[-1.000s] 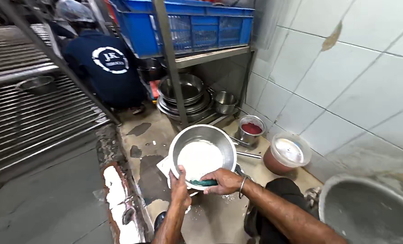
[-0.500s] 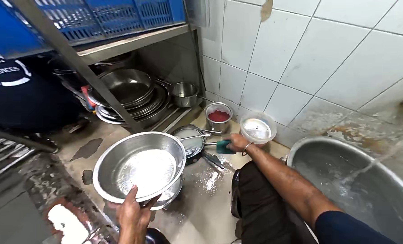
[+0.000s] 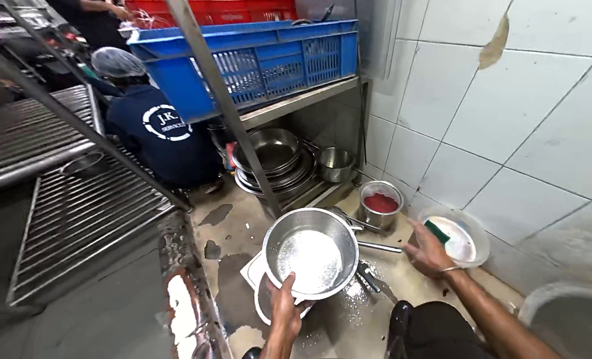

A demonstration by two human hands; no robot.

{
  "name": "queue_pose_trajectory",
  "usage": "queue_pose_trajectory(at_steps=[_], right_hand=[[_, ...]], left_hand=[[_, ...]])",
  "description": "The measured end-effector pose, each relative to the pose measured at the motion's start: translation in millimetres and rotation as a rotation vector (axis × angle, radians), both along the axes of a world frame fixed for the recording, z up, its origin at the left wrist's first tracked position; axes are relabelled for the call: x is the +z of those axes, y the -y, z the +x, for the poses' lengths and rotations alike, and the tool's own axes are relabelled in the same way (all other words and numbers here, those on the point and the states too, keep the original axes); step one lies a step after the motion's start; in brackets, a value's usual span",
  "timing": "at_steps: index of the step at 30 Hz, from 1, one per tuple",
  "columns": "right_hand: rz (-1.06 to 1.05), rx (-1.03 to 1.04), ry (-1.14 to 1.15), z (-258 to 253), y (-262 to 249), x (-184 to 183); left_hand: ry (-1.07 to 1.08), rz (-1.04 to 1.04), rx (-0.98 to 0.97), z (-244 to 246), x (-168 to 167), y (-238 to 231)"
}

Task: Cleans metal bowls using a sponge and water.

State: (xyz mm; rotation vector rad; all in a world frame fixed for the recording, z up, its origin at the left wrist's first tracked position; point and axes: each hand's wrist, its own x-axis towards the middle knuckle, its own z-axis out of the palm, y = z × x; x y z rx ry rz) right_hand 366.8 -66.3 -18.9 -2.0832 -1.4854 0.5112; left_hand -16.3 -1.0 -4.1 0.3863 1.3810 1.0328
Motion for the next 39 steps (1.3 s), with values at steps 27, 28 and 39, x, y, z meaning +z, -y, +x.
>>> queue_pose_trajectory(at_steps=[27, 28, 39], right_hand=[[0.38, -0.405, -0.178, -43, 18, 20], [0.424, -0.453, -0.211, -35, 23, 18], [1.054, -1.028, -0.73, 29, 205, 67]], left_hand=[[-0.065, 0.185, -0.621, 14, 6, 22], [-0.089, 0.193, -0.639, 13, 7, 23], [-0.217, 0.291, -0.813, 7, -10, 33]])
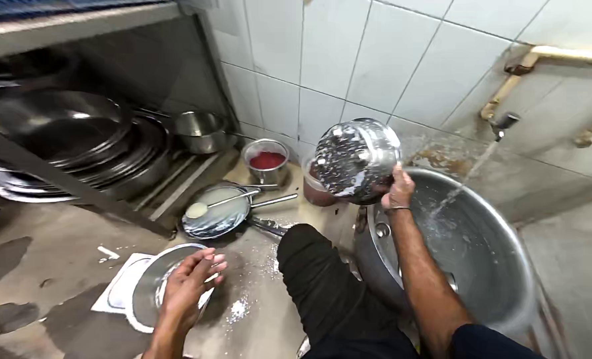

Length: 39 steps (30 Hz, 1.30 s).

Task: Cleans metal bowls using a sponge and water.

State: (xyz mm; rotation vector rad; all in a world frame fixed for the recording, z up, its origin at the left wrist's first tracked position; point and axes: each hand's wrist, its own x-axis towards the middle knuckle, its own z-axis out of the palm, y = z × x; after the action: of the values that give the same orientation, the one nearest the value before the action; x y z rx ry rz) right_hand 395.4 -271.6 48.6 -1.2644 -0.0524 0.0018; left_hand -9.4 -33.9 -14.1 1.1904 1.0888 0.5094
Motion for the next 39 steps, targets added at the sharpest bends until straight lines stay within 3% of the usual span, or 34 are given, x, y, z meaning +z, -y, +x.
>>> queue_pose_trajectory(at_steps=[3, 7, 15, 18, 20, 26, 29, 32, 39], right_hand=[[0.056, -0.149, 0.008, 9, 76, 2], [0.036, -0.33, -0.081, 17, 152, -29], [-0.333, -0.515, -0.336, 23, 211, -140], [-0.75, -0.327, -0.326, 34, 214, -163], [-1.052, -0.051, -0.345, 44, 208, -173], [-1.706, 0.599, -0.509, 41, 182, -213], [-1.876, 0.782, -0.51, 32, 184, -226], [-1.973, 0.981, -0.472, 30, 196, -216], [-2.065, 1.154, -0.438, 32, 253, -198]], left_hand=[[-0.044, 0.005, -0.03, 2, -6, 1], [-0.1, 0.024, -0.072, 10, -12, 2], [-0.2, 0.037, -0.167, 13, -41, 11], [-0.266, 0.032, -0.204, 10, -48, 15], [-0.314, 0.036, -0.245, 9, -53, 17], [-0.439, 0.017, -0.333, -4, -61, 27], [-0.466, 0.021, -0.358, -12, -71, 25], [-0.497, 0.026, -0.385, -14, -79, 24], [-0.588, 0.097, -0.497, -15, -85, 23]])
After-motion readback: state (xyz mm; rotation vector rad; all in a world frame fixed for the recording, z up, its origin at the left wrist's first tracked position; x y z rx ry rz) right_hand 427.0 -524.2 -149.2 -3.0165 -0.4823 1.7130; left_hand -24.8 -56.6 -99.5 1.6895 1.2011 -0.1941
